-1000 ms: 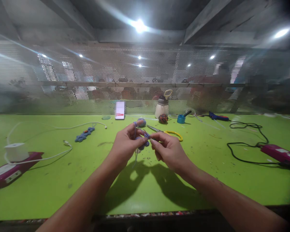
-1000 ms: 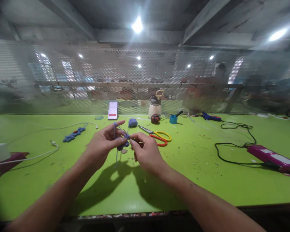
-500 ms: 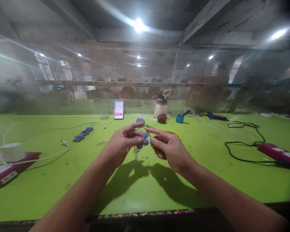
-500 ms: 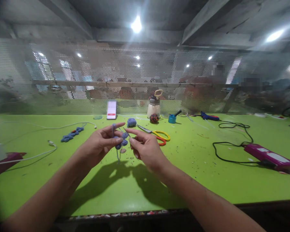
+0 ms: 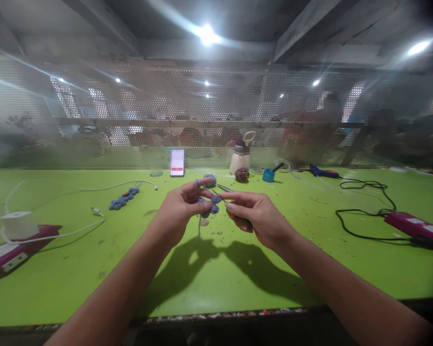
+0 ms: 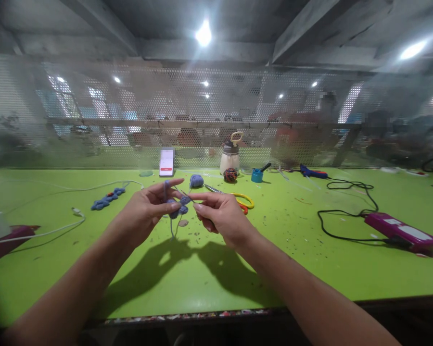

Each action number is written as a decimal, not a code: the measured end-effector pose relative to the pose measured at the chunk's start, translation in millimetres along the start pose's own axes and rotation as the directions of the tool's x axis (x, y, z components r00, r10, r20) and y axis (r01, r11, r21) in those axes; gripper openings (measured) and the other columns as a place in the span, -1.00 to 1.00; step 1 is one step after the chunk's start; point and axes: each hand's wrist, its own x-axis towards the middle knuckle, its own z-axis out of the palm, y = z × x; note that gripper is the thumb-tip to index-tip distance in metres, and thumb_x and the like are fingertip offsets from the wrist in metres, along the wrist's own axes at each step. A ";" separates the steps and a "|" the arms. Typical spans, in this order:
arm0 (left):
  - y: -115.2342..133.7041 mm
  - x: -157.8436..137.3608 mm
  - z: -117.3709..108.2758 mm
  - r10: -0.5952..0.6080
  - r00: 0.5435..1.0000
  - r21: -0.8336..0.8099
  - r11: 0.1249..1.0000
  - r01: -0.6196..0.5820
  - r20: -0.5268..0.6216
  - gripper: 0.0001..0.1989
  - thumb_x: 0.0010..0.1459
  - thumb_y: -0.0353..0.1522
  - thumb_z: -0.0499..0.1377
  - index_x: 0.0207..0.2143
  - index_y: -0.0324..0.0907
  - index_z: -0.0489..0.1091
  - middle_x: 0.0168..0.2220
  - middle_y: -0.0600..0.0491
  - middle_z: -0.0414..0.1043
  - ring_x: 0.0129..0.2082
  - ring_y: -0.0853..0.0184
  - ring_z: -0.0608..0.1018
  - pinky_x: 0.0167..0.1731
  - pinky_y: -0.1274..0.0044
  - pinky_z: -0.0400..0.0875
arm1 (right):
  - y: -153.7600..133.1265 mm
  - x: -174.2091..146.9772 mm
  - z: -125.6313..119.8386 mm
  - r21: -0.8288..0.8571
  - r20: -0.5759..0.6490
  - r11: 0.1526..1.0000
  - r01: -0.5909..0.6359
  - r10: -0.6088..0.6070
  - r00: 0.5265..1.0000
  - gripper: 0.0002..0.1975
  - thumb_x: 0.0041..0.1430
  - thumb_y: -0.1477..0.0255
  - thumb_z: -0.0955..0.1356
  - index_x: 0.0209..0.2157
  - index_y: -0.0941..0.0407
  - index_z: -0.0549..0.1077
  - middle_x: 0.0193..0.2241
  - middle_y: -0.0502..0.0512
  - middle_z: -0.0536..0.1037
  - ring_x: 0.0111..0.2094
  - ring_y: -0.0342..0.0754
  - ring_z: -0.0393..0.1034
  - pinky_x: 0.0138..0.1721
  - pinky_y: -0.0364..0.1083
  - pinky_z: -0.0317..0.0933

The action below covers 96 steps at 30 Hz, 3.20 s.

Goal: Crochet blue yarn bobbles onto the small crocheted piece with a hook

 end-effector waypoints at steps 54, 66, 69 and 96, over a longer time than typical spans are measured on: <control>-5.1 2.5 3.3 -0.194 0.981 -0.220 0.957 0.191 0.007 -0.69 -0.12 -0.61 0.33 -0.25 -0.26 0.57 -0.45 0.02 0.51 -0.41 0.38 0.52 -0.32 0.51 0.36 | 11.9 -2.1 8.7 0.024 -0.092 0.978 0.205 -0.202 0.975 -0.75 0.03 0.43 0.46 -0.19 0.10 0.62 -0.69 -0.12 0.36 -0.73 -0.29 0.11 -0.71 -0.21 -0.09; 7.9 2.9 -12.3 -0.177 0.969 0.082 0.983 0.165 0.173 -0.57 -0.10 -0.49 0.35 -0.10 -0.16 0.55 -0.40 0.03 0.54 -0.41 0.37 0.51 -0.32 0.47 0.32 | 1.3 -0.6 -4.7 -0.111 0.039 0.981 0.158 -0.155 0.987 -0.74 0.02 0.43 0.45 -0.20 0.11 0.63 -0.75 -0.14 0.31 -0.74 -0.28 0.10 -0.70 -0.20 -0.08; 9.3 2.8 -13.7 -0.161 0.969 0.087 0.985 0.148 0.186 -0.62 -0.09 -0.50 0.34 -0.14 -0.15 0.57 -0.42 0.04 0.54 -0.42 0.38 0.50 -0.31 0.47 0.33 | -3.4 1.1 -12.4 -0.147 0.099 0.979 0.138 -0.124 0.987 -0.75 0.03 0.42 0.45 -0.20 0.12 0.63 -0.74 -0.13 0.30 -0.74 -0.28 0.09 -0.70 -0.20 -0.09; 6.8 2.2 -5.9 -0.218 0.972 0.089 0.973 0.211 0.086 -0.74 -0.13 -0.54 0.30 -0.30 -0.28 0.62 -0.48 -0.03 0.56 -0.45 0.35 0.49 -0.26 0.44 0.31 | -28.8 -2.5 -27.8 -0.671 0.396 0.583 0.458 -0.240 0.886 -0.70 0.17 0.50 0.32 -0.12 0.04 0.63 -0.47 0.04 0.60 -0.58 -0.18 0.23 -0.53 -0.17 0.07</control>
